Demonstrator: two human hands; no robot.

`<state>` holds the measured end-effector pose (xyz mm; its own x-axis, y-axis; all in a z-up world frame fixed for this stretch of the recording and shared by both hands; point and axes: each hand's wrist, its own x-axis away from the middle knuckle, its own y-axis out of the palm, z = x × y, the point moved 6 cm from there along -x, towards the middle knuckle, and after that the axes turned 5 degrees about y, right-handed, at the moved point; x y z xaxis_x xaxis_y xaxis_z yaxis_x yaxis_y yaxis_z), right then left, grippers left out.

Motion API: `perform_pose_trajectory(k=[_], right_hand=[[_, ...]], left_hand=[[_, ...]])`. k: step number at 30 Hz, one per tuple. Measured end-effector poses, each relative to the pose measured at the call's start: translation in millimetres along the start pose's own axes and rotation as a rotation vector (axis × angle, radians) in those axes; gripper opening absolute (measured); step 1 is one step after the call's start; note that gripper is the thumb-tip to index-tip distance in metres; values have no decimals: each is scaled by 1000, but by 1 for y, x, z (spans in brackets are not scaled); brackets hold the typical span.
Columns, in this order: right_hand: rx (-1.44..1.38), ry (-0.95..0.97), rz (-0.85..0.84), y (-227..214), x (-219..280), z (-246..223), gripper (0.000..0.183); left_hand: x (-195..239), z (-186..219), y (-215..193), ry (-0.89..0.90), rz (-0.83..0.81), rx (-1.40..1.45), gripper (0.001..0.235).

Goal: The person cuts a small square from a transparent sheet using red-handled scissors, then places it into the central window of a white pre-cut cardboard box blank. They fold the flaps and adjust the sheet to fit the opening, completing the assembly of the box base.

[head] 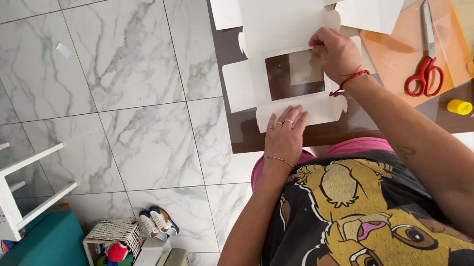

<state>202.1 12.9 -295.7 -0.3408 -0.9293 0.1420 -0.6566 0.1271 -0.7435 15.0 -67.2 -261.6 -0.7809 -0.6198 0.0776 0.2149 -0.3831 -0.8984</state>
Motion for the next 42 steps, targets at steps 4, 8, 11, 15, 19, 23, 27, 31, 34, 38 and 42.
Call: perform_pose_trajectory(k=[4, 8, 11, 15, 19, 23, 27, 31, 34, 38, 42], right_hand=[[9, 4, 3, -3, 0, -5, 8], [44, -44, 22, -1, -1, -3, 10], [64, -114, 83, -13, 3, -19, 12], [172, -329, 279, -42, 20, -53, 13], [267, -382, 256, -33, 42, -40, 17], [385, -385, 130, -32, 54, -42, 28], [331, -402, 89, -29, 54, -32, 42], [311, -383, 102, -25, 57, -24, 42], [297, -375, 115, -25, 57, -23, 40], [221, -361, 77, -20, 60, -12, 40], [178, -353, 5, -15, 59, 0, 44]], left_hand=[[-14, 10, -35, -15, 67, -7, 52], [-16, 2, -14, -104, -131, 28, 67], [-17, -2, -8, -155, -237, 22, 68], [-20, -5, -7, -200, -332, 15, 64], [-23, -5, -5, -211, -331, 36, 62], [-24, -12, 2, -261, -282, 124, 56], [-32, -41, -24, -422, 267, 447, 46], [-20, -73, -20, -902, 327, 772, 58], [-17, -88, -3, -1059, 362, 961, 69], [-12, -97, 15, -1099, 199, 785, 73], [-15, -99, 1, -1007, 262, 541, 61]])
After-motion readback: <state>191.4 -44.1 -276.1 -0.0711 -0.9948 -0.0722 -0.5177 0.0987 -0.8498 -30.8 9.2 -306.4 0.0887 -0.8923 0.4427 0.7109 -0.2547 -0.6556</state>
